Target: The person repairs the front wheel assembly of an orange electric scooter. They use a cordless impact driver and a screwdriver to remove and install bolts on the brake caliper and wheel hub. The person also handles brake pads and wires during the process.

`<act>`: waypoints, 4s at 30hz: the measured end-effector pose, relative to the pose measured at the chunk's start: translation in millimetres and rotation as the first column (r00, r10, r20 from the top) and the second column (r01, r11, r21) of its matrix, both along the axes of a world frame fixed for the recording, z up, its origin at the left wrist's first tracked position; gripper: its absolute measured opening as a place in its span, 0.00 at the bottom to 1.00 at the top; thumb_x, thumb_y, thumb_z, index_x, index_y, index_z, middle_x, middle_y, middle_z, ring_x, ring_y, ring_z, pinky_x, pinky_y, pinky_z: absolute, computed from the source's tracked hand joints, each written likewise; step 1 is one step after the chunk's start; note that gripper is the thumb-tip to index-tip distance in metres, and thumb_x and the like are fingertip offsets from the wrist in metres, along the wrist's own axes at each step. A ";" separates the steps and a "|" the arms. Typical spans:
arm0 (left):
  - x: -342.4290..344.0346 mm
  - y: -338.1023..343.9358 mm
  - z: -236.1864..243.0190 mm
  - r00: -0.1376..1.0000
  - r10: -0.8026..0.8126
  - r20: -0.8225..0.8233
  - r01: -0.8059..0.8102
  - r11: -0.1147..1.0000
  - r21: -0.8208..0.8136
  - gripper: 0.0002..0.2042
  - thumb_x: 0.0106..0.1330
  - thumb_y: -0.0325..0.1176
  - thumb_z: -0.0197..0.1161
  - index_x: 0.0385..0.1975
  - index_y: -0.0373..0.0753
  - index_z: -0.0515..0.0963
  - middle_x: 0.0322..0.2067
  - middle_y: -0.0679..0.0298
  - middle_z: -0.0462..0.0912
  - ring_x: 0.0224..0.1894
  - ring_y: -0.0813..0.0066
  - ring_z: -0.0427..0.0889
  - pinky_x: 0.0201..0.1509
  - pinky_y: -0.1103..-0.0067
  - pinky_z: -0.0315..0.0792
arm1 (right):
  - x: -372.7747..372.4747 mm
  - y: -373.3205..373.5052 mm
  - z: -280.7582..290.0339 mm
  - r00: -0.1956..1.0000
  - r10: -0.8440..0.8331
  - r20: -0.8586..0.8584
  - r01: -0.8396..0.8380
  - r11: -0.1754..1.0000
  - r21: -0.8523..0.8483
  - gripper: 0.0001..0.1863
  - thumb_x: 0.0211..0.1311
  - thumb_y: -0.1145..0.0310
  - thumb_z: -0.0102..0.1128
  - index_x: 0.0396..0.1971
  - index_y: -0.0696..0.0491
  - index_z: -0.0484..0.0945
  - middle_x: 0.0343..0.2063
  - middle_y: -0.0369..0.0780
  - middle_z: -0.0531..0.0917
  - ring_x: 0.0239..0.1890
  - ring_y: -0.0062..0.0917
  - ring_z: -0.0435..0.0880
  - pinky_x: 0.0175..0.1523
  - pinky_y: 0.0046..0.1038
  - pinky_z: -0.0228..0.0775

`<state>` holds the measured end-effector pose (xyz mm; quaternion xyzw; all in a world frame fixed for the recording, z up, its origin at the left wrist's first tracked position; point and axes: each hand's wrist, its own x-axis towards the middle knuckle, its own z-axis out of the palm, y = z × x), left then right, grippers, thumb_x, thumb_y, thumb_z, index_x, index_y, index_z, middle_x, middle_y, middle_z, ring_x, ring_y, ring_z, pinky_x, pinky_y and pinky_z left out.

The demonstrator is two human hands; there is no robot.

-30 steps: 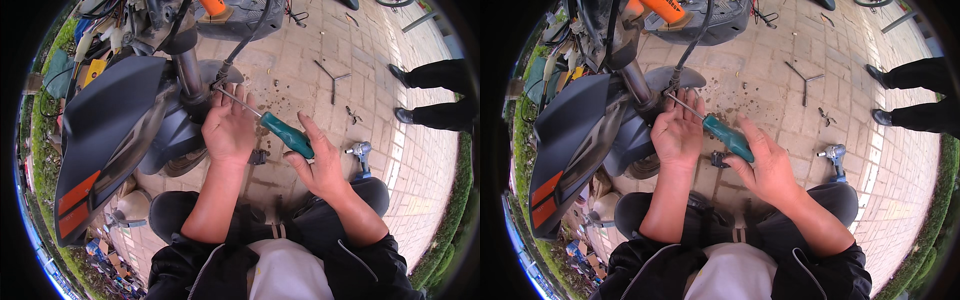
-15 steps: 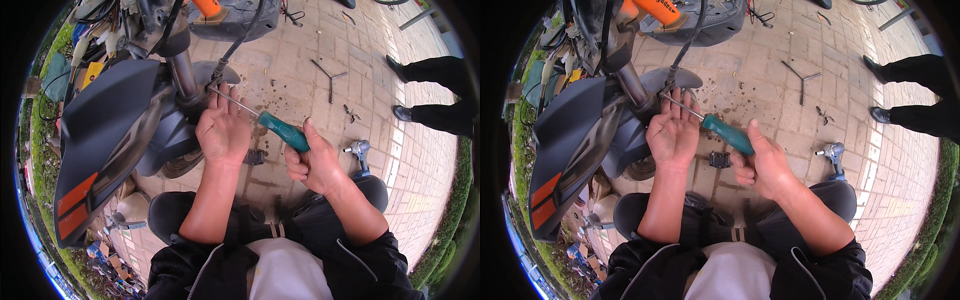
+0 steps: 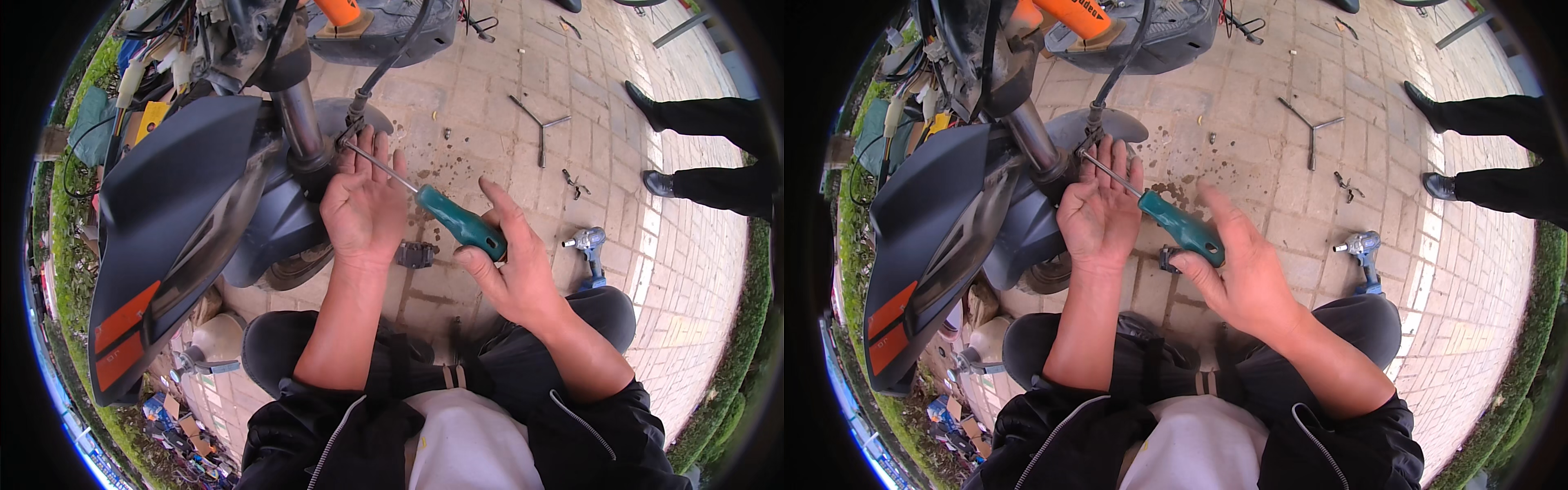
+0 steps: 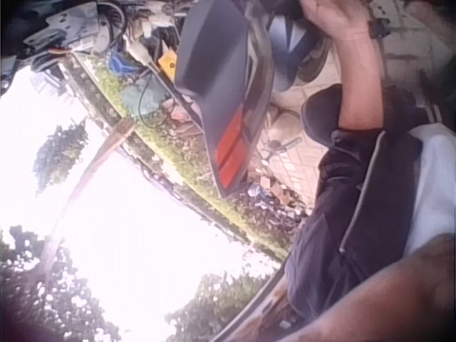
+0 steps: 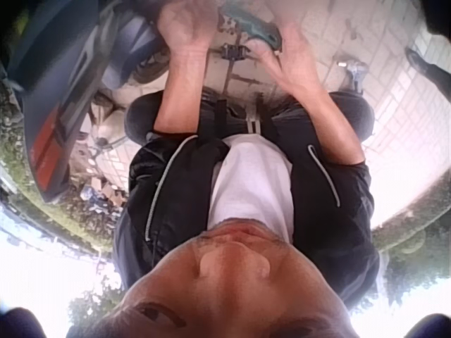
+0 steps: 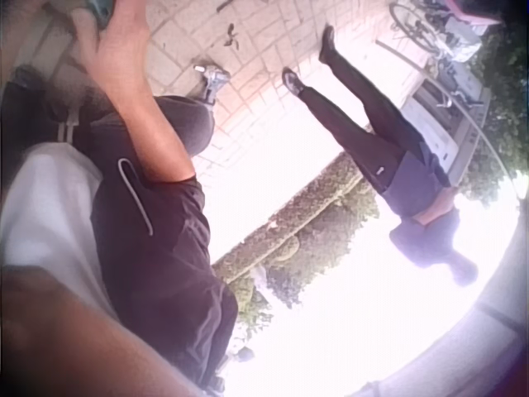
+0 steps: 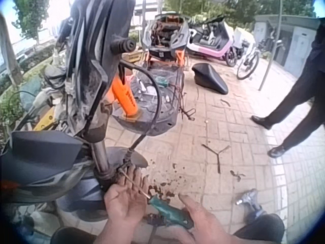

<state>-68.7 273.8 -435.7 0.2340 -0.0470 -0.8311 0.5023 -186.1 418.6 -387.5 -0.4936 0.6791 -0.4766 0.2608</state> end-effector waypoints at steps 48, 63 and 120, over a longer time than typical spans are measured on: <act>2.3 -2.3 -0.7 0.999 -0.017 -0.043 0.018 1.000 0.021 0.23 0.53 0.26 0.52 0.53 0.36 0.68 0.62 0.59 0.66 0.70 0.64 0.58 0.73 0.56 0.50 | -3.8 -4.8 -4.3 0.845 0.006 0.535 -0.086 0.988 0.125 0.31 0.68 0.45 0.49 0.58 0.57 0.67 0.23 0.36 0.74 0.18 0.21 0.66 0.25 0.23 0.61; 1.1 -2.6 2.9 0.998 -0.010 -0.065 0.014 0.998 0.055 0.21 0.55 0.26 0.49 0.52 0.36 0.69 0.63 0.60 0.66 0.69 0.65 0.58 0.73 0.56 0.51 | -32.4 -11.0 -15.3 0.650 -0.120 0.750 -0.118 0.960 0.255 0.36 0.66 0.41 0.50 0.59 0.59 0.66 0.22 0.37 0.74 0.18 0.20 0.68 0.25 0.24 0.63; -30.7 27.5 -9.7 0.930 -0.272 0.248 0.228 0.955 0.192 0.19 0.61 0.34 0.53 0.50 0.33 0.69 0.59 0.57 0.69 0.65 0.62 0.64 0.67 0.66 0.60 | -222.5 -0.5 -54.9 0.979 -0.011 -0.204 0.174 0.572 0.801 0.20 0.49 0.57 0.70 0.24 0.60 0.76 0.17 0.44 0.77 0.14 0.29 0.73 0.19 0.33 0.64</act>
